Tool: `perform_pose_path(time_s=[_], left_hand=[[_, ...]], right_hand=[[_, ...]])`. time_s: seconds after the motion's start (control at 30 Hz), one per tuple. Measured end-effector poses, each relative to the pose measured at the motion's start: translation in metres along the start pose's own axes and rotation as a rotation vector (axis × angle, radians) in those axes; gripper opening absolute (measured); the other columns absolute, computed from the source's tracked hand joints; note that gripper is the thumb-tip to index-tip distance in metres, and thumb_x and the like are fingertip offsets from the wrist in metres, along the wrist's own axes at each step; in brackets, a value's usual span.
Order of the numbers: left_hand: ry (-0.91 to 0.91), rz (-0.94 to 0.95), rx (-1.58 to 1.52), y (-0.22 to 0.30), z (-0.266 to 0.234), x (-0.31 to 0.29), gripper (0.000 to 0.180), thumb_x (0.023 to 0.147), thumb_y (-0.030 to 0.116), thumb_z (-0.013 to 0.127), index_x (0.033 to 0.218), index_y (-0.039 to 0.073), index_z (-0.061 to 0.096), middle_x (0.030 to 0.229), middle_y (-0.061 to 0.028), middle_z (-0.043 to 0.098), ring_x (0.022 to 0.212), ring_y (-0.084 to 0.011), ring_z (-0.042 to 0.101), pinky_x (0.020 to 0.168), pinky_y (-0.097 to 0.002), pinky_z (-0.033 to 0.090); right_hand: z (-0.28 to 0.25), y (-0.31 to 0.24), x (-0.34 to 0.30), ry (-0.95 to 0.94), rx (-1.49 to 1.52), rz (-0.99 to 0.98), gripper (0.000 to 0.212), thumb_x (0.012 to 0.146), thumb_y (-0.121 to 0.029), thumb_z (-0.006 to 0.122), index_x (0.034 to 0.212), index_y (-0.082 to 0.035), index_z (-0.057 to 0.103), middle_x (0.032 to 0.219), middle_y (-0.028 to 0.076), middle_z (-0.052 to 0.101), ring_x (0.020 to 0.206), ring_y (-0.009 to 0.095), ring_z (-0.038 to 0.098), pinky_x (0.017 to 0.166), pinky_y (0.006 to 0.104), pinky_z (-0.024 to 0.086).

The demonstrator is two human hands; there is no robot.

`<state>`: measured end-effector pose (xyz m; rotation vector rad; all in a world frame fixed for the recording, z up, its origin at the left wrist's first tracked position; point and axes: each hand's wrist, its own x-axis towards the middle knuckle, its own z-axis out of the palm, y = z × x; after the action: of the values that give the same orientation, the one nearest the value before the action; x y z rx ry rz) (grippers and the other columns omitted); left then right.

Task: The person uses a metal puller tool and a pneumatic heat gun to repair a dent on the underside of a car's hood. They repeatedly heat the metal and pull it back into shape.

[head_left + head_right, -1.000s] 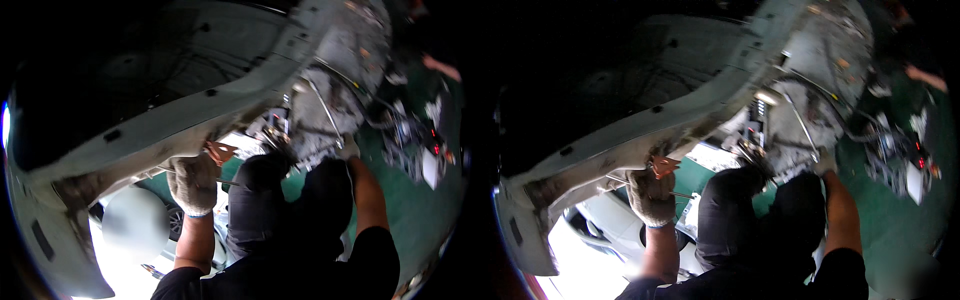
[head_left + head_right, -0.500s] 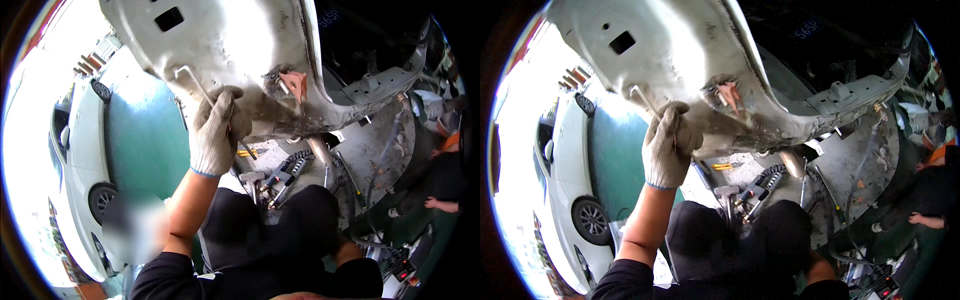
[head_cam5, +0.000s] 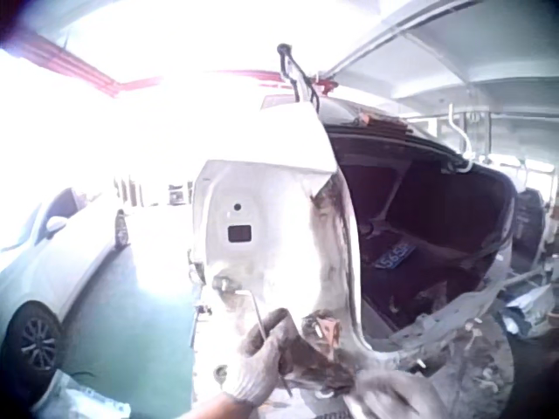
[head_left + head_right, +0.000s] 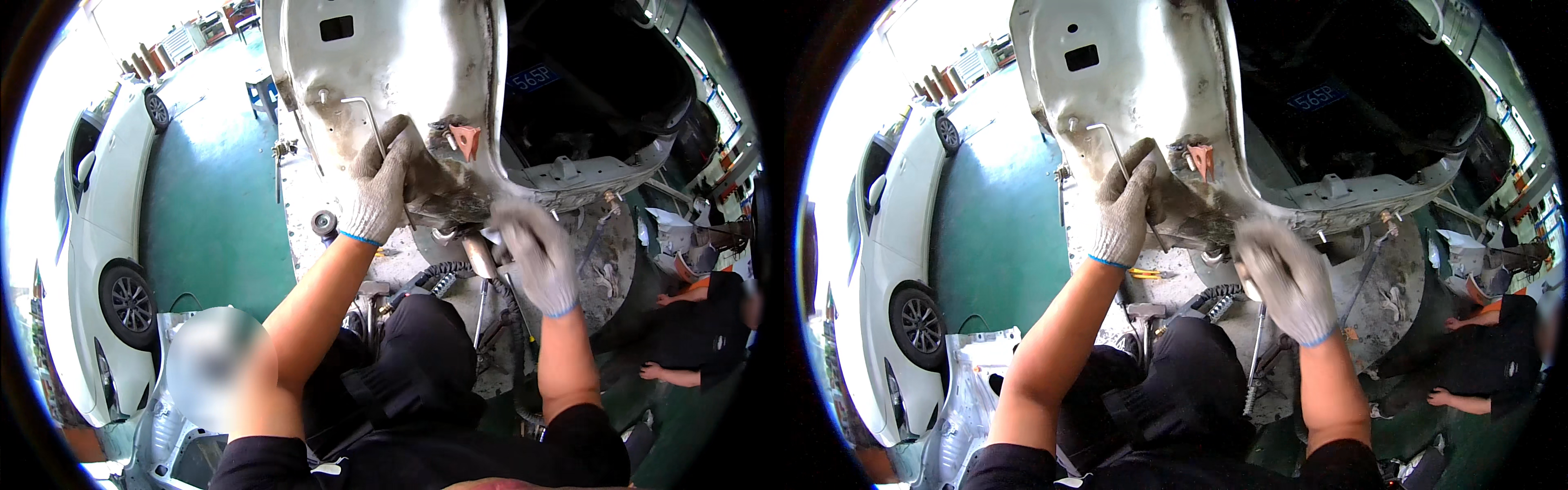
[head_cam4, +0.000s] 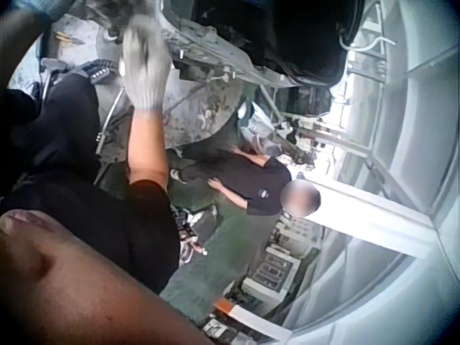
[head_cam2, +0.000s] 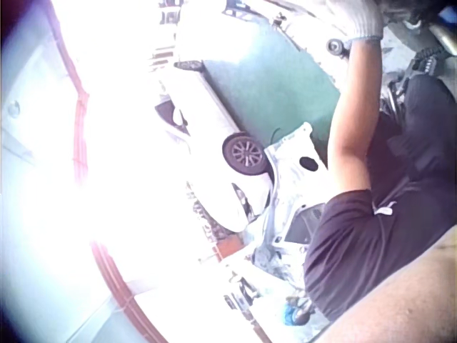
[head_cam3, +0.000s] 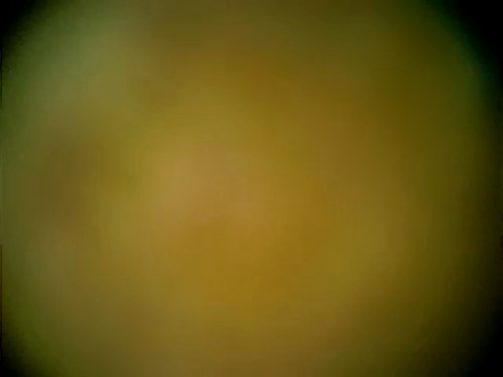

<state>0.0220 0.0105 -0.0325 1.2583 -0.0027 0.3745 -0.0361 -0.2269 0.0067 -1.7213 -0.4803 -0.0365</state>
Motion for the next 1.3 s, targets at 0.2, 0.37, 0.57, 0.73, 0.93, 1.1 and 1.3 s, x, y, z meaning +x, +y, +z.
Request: perform_pose_path(time_s=[0.2,0.37,0.57,0.73,0.93,1.1,1.3], left_hand=[[0.007,-0.008,-0.059,0.002,-0.001,0.001,0.04,0.105,0.02,0.06,0.142,0.005,0.06,0.08,0.0019,0.059,0.059,-0.0058,0.046,0.052,-0.0225,0.038],[0.002,-0.033,-0.104,0.005,0.0,-0.001,0.039,0.104,0.02,0.06,0.14,0.004,0.061,0.087,0.0001,0.063,0.059,-0.0042,0.046,0.052,-0.0207,0.037],[-0.037,-0.078,-0.094,0.007,-0.005,0.001,0.039,0.105,0.015,0.057,0.143,0.003,0.057,0.073,-0.0004,0.06,0.052,-0.0064,0.048,0.046,-0.0235,0.039],[-0.003,-0.026,-0.093,0.002,-0.001,0.006,0.039,0.104,0.014,0.058,0.141,0.002,0.059,0.076,-0.0003,0.062,0.056,-0.0061,0.051,0.05,-0.023,0.041],[-0.025,-0.051,-0.1,0.006,-0.008,0.005,0.038,0.104,0.015,0.06,0.14,0.002,0.061,0.082,0.0001,0.065,0.062,-0.0052,0.053,0.055,-0.0213,0.043],[-0.01,0.0,-0.11,0.003,-0.004,0.004,0.037,0.104,0.015,0.06,0.138,0.002,0.062,0.08,0.0003,0.064,0.06,-0.0055,0.052,0.053,-0.0217,0.042],[0.002,-0.014,-0.155,-0.001,-0.001,0.004,0.036,0.104,0.015,0.061,0.136,0.001,0.062,0.081,-0.0008,0.064,0.061,-0.0062,0.054,0.053,-0.0222,0.044]], right_hand=[[0.026,-0.037,0.074,0.035,-0.26,-0.135,0.023,0.104,-0.022,0.063,0.114,-0.002,0.067,0.084,0.006,0.069,0.073,0.011,0.064,0.067,0.0285,0.053],[0.024,-0.025,0.086,0.036,-0.08,-0.121,0.021,0.104,-0.022,0.064,0.112,-0.003,0.069,0.093,0.005,0.071,0.083,0.009,0.066,0.072,0.0262,0.054],[0.019,-0.024,0.092,-0.011,-0.133,-0.231,0.019,0.104,-0.019,0.063,0.115,-0.004,0.068,0.1,0.004,0.072,0.091,0.009,0.067,0.08,0.0247,0.055],[0.023,0.004,0.098,0.06,0.013,-0.314,0.022,0.104,-0.023,0.064,0.114,-0.004,0.069,0.104,0.003,0.072,0.088,0.01,0.068,0.076,0.0254,0.056],[0.034,0.008,0.096,0.061,0.22,-0.249,0.022,0.107,-0.023,0.058,0.114,-0.004,0.066,0.104,0.006,0.07,0.08,0.011,0.067,0.064,0.0243,0.057],[0.049,0.013,0.095,0.206,0.101,-0.436,0.022,0.109,-0.022,0.053,0.113,-0.003,0.064,0.101,0.007,0.069,0.068,0.01,0.064,0.058,0.0239,0.053],[0.068,0.007,0.094,0.46,0.112,-0.199,0.024,0.108,-0.025,0.05,0.109,-0.004,0.062,0.092,0.007,0.067,0.066,0.011,0.062,0.051,0.0216,0.045]])
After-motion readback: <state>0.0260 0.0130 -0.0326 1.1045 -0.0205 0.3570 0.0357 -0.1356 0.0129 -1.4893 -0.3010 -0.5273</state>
